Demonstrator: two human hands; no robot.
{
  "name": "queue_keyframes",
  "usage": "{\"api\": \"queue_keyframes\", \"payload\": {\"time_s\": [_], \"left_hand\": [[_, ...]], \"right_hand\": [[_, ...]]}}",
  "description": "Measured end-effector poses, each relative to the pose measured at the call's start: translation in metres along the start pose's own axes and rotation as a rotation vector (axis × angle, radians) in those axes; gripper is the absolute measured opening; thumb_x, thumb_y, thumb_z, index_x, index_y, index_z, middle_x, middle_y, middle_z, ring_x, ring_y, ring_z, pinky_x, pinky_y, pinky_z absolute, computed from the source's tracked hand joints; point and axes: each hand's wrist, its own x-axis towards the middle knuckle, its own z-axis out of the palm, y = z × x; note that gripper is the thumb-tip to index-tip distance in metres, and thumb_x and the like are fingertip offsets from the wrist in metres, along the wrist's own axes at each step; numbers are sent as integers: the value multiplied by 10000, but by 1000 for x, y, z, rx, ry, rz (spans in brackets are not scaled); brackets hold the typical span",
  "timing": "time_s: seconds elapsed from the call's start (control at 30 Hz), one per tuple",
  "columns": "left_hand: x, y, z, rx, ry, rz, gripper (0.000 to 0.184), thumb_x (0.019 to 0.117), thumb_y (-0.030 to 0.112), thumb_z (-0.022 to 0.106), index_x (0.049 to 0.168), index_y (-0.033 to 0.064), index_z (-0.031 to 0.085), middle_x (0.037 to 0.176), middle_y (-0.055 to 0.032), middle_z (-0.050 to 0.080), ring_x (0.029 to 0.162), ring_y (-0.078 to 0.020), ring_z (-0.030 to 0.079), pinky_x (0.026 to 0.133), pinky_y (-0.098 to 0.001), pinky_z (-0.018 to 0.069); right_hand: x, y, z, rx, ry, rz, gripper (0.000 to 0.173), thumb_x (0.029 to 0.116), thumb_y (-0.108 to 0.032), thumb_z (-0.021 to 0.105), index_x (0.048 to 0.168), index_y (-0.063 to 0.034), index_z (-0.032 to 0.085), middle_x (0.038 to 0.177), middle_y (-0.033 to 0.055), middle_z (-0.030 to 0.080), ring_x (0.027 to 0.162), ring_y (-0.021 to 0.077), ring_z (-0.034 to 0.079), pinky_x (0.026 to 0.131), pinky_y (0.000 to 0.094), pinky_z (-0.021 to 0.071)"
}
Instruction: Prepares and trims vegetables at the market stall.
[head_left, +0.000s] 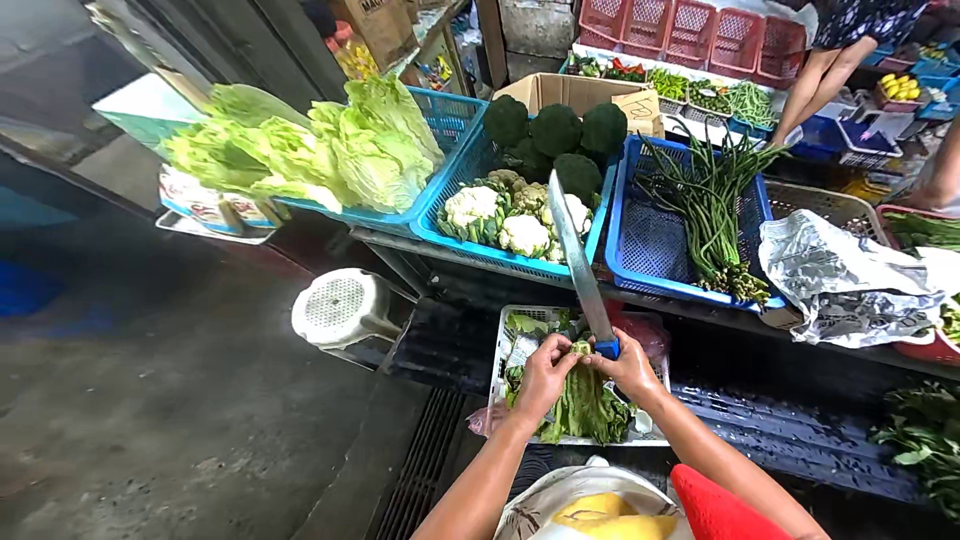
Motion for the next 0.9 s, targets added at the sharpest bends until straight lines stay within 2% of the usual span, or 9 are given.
{"api": "queue_keyframes", "payload": {"time_s": [0.07, 0.17, 0.27, 0.37, 0.53, 0.63, 0.73, 0.83, 0.9], "left_hand": [[1, 4, 0, 134, 23, 73, 196, 995, 176, 624, 1111, 32, 689, 1148, -84, 716, 889, -105, 703, 820, -284, 586], [2, 3, 5, 218, 39, 177, 213, 997, 136, 589, 1126, 12, 704, 1240, -147, 686, 1062, -178, 694, 931, -330, 571], [7, 3, 5, 86, 8, 146, 188, 988, 96, 589, 1111, -7, 686, 1143, -124, 692, 1028, -150, 671, 921, -313, 551], [8, 3, 3, -103, -73, 41, 149, 972, 80, 610, 1088, -6, 649, 1020, -69, 655, 911, -112, 640, 828, -289, 550], [7, 8, 6, -438, -27, -138, 112, 1026, 66, 536, 1069, 13, 626, 1099, -92, 667, 974, -201, 678, 801, -397, 610], [7, 12, 4, -498, -15, -139, 147, 1050, 69, 479, 1064, 21, 617, 1110, -86, 681, 1008, -201, 672, 828, -398, 594], [8, 14, 4, -628, 50, -67, 190, 1073, 64, 376, 1066, 2, 556, 1087, -140, 726, 1032, -226, 692, 903, -390, 556], [7, 16, -5, -743, 173, -50, 239, 1097, 101, 308, 1100, 11, 529, 902, -126, 717, 881, -236, 713, 855, -405, 579], [7, 22, -13, -753, 295, -69, 193, 1105, 133, 333, 1047, 99, 514, 701, -4, 578, 613, -136, 605, 641, -326, 581]], "right_hand": [[4, 2, -1, 61, 5, 23, 459, 828, -120, 804, 1212, 30, 602, 971, 98, 697, 732, 123, 671, 659, 284, 587], [3, 5, -2, 171, -14, 73, 479, 833, -108, 789, 1245, 26, 586, 972, 104, 700, 734, 142, 674, 653, 293, 586], [3, 9, -8, 343, -104, 123, 423, 877, -112, 754, 1251, 20, 607, 937, 92, 701, 647, 128, 632, 570, 274, 552], [3, 13, -14, 399, -159, 154, 340, 891, -121, 740, 1183, 18, 635, 873, 74, 697, 586, 109, 604, 527, 259, 533], [2, 13, -21, 443, -100, 159, 261, 924, -91, 696, 1151, 14, 621, 898, 87, 704, 623, 130, 637, 547, 271, 555], [1, 14, -24, 575, -56, 189, 222, 965, -78, 641, 1157, 7, 568, 818, 82, 662, 553, 118, 593, 512, 261, 539], [0, 19, -27, 706, -34, 177, 204, 975, -70, 609, 1153, 4, 542, 791, 86, 655, 534, 116, 593, 506, 264, 548], [-1, 21, -32, 794, 24, 145, 188, 991, -82, 585, 1155, -2, 539, 776, 86, 649, 529, 117, 594, 506, 262, 549], [0, 22, -36, 817, 73, 123, 168, 998, -75, 576, 1144, -4, 535, 769, 86, 647, 526, 118, 594, 505, 263, 552]]}}
